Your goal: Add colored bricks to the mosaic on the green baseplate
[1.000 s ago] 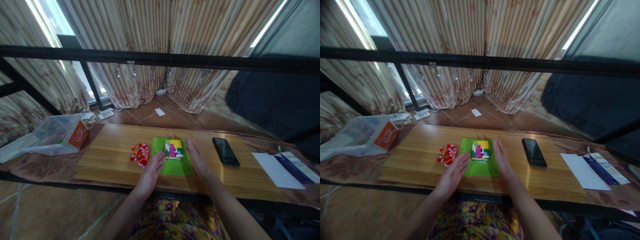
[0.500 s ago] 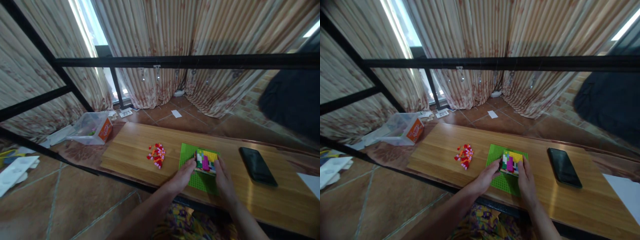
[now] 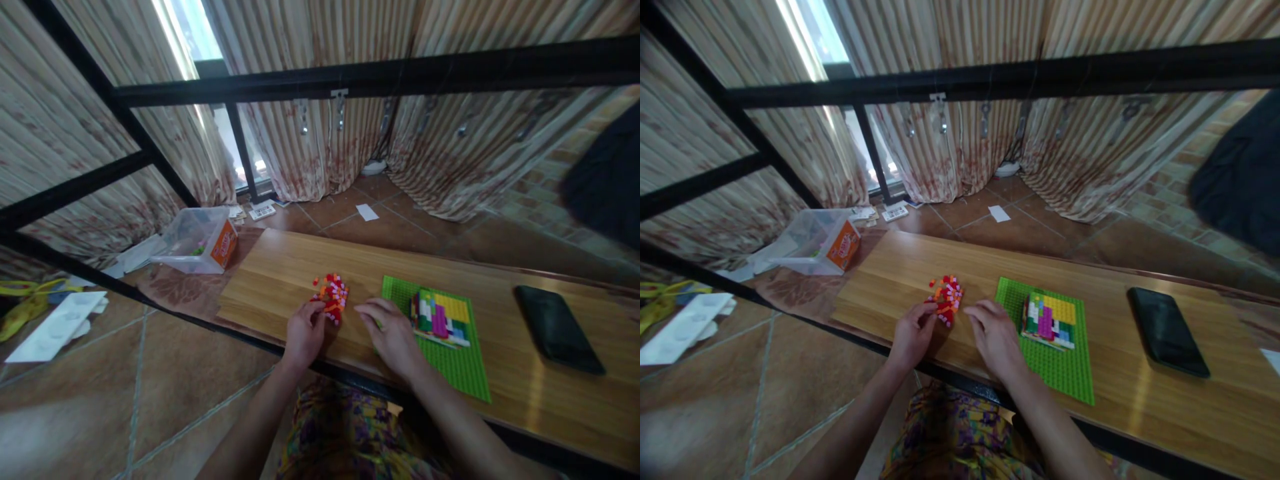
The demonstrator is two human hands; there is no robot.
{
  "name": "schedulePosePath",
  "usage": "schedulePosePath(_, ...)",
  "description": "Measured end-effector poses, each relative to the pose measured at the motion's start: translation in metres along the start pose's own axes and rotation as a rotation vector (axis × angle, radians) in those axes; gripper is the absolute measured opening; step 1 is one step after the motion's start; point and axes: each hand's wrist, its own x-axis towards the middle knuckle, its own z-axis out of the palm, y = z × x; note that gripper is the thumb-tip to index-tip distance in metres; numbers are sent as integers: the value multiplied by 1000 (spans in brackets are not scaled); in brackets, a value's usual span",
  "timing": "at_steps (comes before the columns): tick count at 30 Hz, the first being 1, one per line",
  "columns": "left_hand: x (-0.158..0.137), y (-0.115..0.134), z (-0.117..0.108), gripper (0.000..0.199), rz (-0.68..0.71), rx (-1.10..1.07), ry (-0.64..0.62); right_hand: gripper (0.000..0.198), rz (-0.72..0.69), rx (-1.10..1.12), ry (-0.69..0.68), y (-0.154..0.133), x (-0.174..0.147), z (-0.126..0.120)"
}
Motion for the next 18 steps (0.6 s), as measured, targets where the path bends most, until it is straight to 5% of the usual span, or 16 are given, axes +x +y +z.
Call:
schedulePosePath(9, 11, 0, 5, 16, 125, 218, -64, 22, -53, -67, -236, 7, 30, 34)
schedulePosePath(18, 11, -3, 5, 12, 149, 313, -94, 18, -33, -90, -217, 19, 20, 27)
